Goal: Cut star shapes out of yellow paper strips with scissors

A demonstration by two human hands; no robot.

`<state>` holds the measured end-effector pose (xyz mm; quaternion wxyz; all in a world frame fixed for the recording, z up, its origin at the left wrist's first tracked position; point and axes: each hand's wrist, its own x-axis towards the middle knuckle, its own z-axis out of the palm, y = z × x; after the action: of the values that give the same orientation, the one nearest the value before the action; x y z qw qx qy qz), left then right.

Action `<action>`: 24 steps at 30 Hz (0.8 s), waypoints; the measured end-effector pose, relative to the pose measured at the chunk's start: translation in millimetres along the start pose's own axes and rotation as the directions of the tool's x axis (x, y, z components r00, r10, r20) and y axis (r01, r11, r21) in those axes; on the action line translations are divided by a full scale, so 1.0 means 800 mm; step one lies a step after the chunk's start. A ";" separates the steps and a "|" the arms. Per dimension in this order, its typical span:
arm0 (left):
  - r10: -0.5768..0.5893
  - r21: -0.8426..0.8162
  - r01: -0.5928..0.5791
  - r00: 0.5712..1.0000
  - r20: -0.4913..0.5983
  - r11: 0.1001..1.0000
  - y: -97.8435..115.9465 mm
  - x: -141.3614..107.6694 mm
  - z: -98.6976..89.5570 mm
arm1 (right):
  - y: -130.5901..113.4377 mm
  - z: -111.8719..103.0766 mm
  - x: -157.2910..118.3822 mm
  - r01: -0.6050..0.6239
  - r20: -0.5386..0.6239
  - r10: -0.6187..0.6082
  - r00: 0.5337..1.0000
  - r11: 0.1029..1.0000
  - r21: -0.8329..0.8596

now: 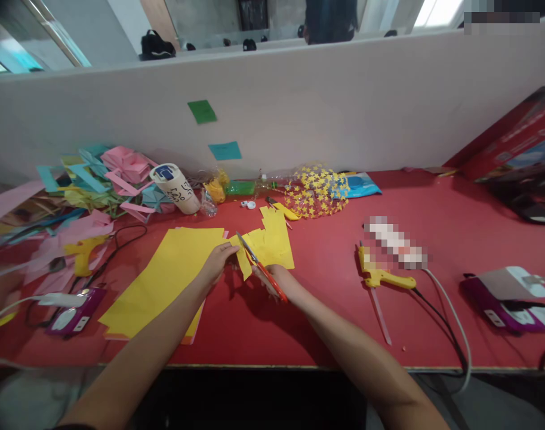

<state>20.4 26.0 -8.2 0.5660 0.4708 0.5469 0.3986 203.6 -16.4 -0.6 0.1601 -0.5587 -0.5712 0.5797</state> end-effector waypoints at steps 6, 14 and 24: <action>0.007 0.151 -0.007 1.000 -0.001 0.988 -0.002 0.010 -0.006 | 0.006 -0.036 0.012 -0.008 -0.257 -0.052 0.965 0.973 -0.229; 0.157 0.393 -0.129 0.987 -0.038 0.910 -0.015 0.037 0.010 | 0.008 -0.100 0.025 -0.225 -0.545 -0.051 0.837 0.876 -0.427; 0.230 0.366 -0.242 0.970 0.075 0.899 -0.044 0.017 0.026 | 0.005 -0.061 0.055 -0.153 -0.478 -0.111 0.871 0.863 -0.481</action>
<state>39.9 28.7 -46.5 0.4219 0.6382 0.5431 0.3461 231.7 42.1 -11.2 0.1413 -0.7155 -0.6365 0.2511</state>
